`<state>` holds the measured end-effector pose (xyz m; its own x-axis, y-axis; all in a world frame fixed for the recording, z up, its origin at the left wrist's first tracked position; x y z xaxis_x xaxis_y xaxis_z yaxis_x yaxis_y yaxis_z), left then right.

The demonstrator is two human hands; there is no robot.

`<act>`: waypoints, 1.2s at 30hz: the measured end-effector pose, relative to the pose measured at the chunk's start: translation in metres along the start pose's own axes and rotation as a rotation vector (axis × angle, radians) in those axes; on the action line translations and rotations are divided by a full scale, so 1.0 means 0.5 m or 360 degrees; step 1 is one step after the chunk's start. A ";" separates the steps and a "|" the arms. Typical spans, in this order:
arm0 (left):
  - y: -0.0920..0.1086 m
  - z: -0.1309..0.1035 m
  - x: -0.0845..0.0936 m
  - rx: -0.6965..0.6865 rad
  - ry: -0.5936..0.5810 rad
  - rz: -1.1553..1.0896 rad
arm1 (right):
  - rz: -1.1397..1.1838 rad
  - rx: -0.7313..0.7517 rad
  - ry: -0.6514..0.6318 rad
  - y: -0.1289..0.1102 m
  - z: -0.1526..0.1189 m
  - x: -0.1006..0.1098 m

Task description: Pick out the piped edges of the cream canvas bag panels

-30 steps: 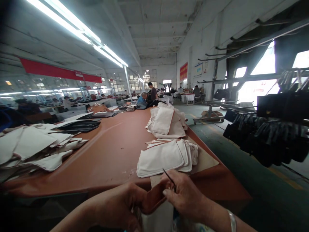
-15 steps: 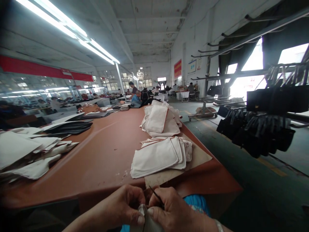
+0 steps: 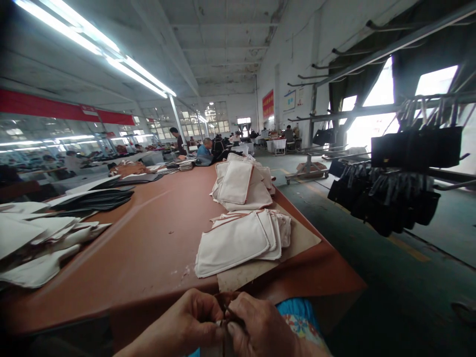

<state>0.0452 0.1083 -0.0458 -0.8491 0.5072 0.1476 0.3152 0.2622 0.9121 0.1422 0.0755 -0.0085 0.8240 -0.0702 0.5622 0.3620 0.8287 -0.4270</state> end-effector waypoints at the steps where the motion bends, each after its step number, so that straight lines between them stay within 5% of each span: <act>1: 0.003 -0.002 -0.002 0.0003 -0.0005 -0.0009 | 0.0007 0.0035 0.0026 -0.005 0.000 0.001; 5: 0.016 -0.013 -0.020 0.0004 -0.0081 -0.0014 | -0.0067 0.0080 0.0122 -0.018 0.009 0.010; 11: 0.032 -0.017 -0.022 -0.0074 -0.0026 0.0101 | 0.1048 -0.1462 -0.0430 0.096 -0.037 -0.058; 14: 0.030 -0.018 -0.020 -0.0102 -0.0010 0.0221 | 0.1369 -0.1652 -0.0450 0.092 -0.050 -0.064; 19: 0.009 -0.013 -0.012 -0.0084 0.0082 0.0283 | 0.1046 -0.1320 -0.0299 0.081 -0.023 -0.027; 24: 0.001 -0.002 -0.003 -0.0087 0.0181 0.0309 | 0.0765 -0.1240 -0.0280 0.072 -0.008 -0.011; 28: -0.003 -0.002 -0.011 -0.0064 0.0083 0.0203 | 0.0627 -0.1046 -0.0180 0.061 0.003 -0.002; 31: -0.019 -0.007 -0.016 0.0064 -0.0009 0.0104 | 0.0589 -0.0709 -0.0056 0.041 0.004 0.002; 36: -0.034 -0.015 -0.009 0.0139 -0.0024 0.0074 | 0.0219 0.0204 0.0145 -0.033 -0.006 0.029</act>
<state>0.0404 0.0957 -0.0590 -0.8264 0.5325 0.1830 0.3907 0.3083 0.8674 0.1495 0.0592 0.0049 0.9000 0.0035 0.4359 0.1895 0.8974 -0.3984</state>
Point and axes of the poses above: each hand's wrist, its own z-axis towards the middle knuckle, its own x-axis out of the back of the hand, y = z × x, the point moved 10 cm from there along z, towards the middle knuckle, and after that the axes turned 5 degrees about y, right-handed, at the moved point
